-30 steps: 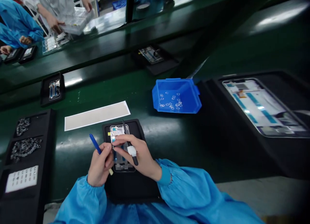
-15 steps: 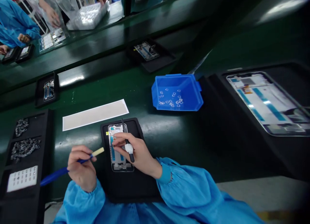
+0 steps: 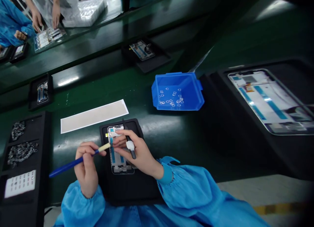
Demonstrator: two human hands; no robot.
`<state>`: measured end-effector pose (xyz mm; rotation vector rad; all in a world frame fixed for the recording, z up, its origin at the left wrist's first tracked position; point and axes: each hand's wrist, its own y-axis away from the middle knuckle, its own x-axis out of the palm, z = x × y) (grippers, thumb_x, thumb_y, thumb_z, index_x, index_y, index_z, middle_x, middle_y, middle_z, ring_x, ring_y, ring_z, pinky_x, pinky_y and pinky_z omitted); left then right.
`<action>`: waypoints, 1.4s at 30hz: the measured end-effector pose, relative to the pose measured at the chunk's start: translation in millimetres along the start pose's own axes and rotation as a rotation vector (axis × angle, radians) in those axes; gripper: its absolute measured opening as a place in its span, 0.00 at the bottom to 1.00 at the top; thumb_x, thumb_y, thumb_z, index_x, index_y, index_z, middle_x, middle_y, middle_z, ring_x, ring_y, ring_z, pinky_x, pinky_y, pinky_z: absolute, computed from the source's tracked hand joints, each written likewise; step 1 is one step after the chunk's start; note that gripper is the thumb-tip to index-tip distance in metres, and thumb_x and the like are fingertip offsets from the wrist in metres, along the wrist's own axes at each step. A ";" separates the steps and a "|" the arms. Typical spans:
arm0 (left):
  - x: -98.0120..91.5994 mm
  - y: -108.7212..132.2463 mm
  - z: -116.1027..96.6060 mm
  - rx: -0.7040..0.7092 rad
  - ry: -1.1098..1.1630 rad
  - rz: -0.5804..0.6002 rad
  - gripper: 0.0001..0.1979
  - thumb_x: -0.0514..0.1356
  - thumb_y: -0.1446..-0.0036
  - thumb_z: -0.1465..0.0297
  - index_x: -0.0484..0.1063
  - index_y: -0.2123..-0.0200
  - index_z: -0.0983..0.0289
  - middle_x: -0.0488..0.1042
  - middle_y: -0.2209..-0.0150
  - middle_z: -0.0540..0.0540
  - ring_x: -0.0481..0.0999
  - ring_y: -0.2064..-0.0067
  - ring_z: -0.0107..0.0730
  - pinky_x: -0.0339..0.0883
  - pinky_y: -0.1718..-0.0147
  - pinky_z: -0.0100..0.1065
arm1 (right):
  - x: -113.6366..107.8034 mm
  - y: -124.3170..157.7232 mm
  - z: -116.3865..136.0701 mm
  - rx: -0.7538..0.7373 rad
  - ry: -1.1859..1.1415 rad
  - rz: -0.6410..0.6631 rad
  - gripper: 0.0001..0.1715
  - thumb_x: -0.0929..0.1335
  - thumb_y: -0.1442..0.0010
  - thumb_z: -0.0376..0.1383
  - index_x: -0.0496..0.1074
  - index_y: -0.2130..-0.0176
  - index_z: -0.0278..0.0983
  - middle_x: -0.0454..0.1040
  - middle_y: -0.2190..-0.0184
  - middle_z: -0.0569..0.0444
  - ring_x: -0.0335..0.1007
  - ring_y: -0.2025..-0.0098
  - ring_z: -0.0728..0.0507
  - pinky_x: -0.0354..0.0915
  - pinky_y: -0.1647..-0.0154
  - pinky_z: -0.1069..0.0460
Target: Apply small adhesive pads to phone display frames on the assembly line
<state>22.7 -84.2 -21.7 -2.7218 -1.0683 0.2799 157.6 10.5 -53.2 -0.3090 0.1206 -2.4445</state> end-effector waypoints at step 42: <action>20.1 -48.0 25.4 0.107 -0.375 0.141 0.19 0.66 0.45 0.70 0.64 0.52 0.62 0.80 0.60 0.57 0.83 0.57 0.38 0.78 0.59 0.37 | -71.4 -30.3 8.5 -0.227 0.958 -0.189 0.14 0.67 0.40 0.28 0.70 0.53 0.39 0.78 0.64 0.52 0.69 0.62 0.41 0.65 0.63 0.48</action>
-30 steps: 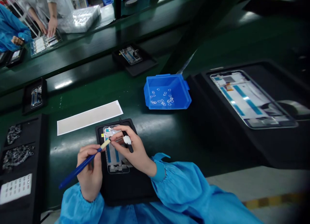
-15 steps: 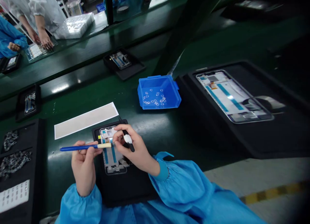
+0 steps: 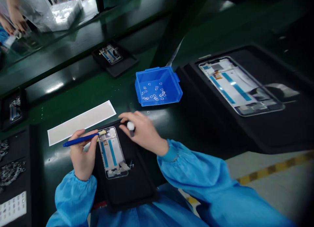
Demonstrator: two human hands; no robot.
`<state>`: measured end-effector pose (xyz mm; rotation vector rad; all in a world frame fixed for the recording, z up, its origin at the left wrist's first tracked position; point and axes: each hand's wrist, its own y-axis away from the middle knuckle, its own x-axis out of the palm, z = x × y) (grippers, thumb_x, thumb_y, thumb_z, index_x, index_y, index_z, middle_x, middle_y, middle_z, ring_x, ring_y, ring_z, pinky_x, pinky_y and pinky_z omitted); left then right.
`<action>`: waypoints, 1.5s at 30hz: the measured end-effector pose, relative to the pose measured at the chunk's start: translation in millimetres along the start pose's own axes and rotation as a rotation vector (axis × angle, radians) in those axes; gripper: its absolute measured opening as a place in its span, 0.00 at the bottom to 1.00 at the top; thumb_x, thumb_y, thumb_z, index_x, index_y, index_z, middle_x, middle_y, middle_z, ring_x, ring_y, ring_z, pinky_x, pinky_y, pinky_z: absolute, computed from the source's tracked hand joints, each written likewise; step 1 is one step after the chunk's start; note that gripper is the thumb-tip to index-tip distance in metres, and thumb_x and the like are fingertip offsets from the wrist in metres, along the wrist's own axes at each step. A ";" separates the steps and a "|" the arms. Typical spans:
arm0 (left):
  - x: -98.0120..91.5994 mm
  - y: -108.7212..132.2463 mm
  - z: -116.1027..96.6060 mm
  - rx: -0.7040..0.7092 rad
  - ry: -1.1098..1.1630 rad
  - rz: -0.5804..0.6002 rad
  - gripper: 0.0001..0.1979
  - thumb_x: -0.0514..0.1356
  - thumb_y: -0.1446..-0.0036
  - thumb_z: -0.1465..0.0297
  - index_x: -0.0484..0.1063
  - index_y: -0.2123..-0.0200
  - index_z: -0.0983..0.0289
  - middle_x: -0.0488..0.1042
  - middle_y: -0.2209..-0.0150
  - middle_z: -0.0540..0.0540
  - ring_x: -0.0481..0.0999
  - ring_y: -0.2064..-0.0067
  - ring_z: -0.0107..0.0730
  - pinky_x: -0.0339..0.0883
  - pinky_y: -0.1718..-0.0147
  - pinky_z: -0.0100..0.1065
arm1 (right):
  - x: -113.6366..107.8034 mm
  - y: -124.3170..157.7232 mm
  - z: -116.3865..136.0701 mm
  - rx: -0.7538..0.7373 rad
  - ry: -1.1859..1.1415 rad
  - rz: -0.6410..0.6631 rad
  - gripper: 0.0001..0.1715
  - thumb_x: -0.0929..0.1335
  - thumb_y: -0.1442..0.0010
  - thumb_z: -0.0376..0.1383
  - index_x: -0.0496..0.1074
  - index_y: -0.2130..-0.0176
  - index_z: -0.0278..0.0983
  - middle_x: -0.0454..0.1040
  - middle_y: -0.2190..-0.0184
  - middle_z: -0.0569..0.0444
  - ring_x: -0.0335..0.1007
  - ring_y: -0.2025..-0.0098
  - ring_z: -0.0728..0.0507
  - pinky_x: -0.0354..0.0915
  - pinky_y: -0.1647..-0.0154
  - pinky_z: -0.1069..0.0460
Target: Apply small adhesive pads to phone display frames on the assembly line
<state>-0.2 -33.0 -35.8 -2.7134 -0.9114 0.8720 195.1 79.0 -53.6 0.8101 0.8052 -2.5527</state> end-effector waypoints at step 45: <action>8.2 -5.1 -27.5 0.340 -0.466 0.323 0.04 0.61 0.40 0.70 0.71 0.60 0.60 0.80 0.64 0.52 0.81 0.64 0.33 0.73 0.67 0.31 | 29.3 16.3 14.0 -0.016 -0.016 0.263 0.24 0.65 0.41 0.26 0.66 0.45 0.37 0.78 0.62 0.51 0.65 0.59 0.39 0.51 0.59 0.46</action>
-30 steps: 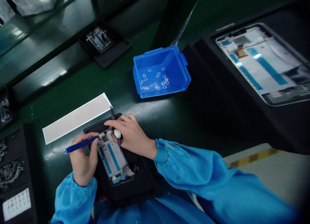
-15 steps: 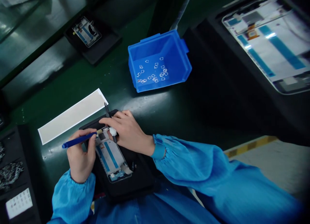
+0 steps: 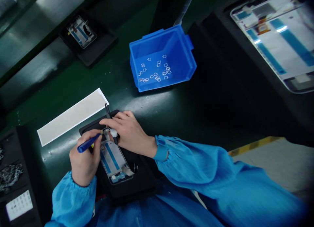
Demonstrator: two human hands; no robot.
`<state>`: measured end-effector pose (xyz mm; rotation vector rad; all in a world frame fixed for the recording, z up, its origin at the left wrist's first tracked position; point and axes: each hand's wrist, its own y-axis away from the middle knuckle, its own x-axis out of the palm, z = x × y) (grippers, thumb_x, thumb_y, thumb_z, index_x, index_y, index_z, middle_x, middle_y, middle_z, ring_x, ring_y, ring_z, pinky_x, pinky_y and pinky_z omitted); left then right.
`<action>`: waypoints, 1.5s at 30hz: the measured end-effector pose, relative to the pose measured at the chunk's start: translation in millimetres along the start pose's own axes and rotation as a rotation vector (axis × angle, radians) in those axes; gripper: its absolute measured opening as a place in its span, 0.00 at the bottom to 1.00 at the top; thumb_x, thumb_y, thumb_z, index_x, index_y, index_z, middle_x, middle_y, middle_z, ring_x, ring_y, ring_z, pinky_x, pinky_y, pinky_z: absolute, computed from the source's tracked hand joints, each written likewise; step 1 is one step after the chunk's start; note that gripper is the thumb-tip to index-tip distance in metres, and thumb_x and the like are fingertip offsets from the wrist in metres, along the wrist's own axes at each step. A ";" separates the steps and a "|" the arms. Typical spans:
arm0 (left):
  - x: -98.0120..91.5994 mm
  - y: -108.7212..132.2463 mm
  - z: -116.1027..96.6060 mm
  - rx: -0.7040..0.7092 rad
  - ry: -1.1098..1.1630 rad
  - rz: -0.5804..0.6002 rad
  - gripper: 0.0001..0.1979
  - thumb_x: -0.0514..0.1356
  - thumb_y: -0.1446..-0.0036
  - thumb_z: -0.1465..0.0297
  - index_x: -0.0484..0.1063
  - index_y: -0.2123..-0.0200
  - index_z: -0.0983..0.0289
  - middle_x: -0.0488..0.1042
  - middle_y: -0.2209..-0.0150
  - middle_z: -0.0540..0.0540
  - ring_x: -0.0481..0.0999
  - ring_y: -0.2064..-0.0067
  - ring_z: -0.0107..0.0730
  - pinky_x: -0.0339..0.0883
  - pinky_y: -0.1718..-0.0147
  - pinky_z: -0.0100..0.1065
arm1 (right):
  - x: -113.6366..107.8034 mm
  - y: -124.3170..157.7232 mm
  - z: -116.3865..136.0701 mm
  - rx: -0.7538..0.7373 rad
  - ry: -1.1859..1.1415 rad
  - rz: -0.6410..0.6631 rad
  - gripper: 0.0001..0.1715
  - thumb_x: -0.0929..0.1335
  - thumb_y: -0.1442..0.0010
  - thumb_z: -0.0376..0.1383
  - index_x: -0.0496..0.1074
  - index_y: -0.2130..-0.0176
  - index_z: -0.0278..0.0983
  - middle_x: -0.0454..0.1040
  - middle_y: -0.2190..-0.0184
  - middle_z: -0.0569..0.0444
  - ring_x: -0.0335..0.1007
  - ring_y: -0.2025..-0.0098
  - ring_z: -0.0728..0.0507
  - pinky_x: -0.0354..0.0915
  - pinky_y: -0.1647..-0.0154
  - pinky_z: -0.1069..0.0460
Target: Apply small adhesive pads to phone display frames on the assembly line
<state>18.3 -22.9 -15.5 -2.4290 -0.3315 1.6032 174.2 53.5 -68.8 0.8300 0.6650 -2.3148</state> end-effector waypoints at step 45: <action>7.1 44.7 21.8 0.151 -0.412 0.254 0.17 0.54 0.37 0.71 0.73 0.47 0.55 0.71 0.70 0.50 0.72 0.75 0.29 0.62 0.77 0.30 | -8.4 -4.3 -5.8 0.186 -0.539 -0.311 0.17 0.60 0.29 0.39 0.72 0.48 0.42 0.73 0.70 0.56 0.69 0.69 0.46 0.64 0.63 0.48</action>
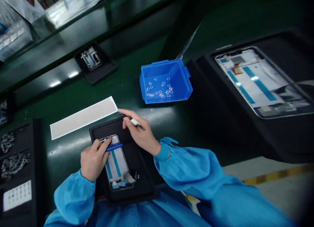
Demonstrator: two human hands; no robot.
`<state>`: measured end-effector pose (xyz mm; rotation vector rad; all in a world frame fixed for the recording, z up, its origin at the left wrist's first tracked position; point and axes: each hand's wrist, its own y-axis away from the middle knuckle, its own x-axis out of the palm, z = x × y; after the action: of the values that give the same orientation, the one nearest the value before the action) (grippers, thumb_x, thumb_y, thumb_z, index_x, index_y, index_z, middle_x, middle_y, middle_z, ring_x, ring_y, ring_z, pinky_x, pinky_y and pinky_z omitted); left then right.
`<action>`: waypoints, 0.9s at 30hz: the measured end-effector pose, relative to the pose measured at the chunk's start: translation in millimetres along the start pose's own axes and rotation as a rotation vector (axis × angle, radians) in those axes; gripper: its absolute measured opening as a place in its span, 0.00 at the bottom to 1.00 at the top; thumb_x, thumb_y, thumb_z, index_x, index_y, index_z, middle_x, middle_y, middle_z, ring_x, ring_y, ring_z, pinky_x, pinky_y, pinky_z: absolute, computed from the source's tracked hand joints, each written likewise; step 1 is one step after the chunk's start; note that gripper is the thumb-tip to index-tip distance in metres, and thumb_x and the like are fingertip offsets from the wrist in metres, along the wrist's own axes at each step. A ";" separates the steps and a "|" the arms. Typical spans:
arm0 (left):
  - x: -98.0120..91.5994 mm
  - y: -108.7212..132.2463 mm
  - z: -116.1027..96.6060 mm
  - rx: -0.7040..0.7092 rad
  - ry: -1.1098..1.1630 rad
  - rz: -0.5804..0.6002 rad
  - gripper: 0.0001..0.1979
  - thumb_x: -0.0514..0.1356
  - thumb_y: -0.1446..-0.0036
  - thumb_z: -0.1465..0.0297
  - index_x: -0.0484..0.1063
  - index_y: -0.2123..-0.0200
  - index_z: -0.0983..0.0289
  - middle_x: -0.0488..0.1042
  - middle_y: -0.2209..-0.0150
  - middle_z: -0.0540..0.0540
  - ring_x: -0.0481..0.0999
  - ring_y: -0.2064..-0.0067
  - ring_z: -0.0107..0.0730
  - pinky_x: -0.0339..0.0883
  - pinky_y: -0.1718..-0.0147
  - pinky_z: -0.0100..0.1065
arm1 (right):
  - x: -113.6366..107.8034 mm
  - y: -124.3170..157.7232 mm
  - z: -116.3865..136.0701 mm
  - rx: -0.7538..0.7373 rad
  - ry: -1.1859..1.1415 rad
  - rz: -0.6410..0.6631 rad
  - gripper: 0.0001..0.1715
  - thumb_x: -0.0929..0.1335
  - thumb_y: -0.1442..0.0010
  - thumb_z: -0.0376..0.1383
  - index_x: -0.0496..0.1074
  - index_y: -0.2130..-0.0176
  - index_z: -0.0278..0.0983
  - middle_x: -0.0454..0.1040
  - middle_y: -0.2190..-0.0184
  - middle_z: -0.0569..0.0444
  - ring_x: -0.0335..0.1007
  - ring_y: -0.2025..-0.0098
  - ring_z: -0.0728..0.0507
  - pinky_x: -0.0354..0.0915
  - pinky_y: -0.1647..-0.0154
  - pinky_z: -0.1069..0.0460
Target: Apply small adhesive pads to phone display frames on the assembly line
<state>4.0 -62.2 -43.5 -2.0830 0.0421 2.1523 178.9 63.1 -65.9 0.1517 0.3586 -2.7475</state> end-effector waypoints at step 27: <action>4.8 -118.3 24.5 -0.051 0.130 0.255 0.19 0.51 0.33 0.57 0.69 0.42 0.48 0.63 0.34 0.48 0.78 0.49 0.44 0.77 0.58 0.41 | 9.4 -84.1 -30.0 0.267 -0.019 -0.162 0.21 0.75 0.51 0.50 0.66 0.72 0.40 0.77 0.78 0.54 0.78 0.73 0.40 0.71 0.74 0.51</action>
<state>-5.7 58.2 -37.7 -2.3578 0.2852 2.1691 140.9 143.7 -76.9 0.1710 -0.0039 -2.9454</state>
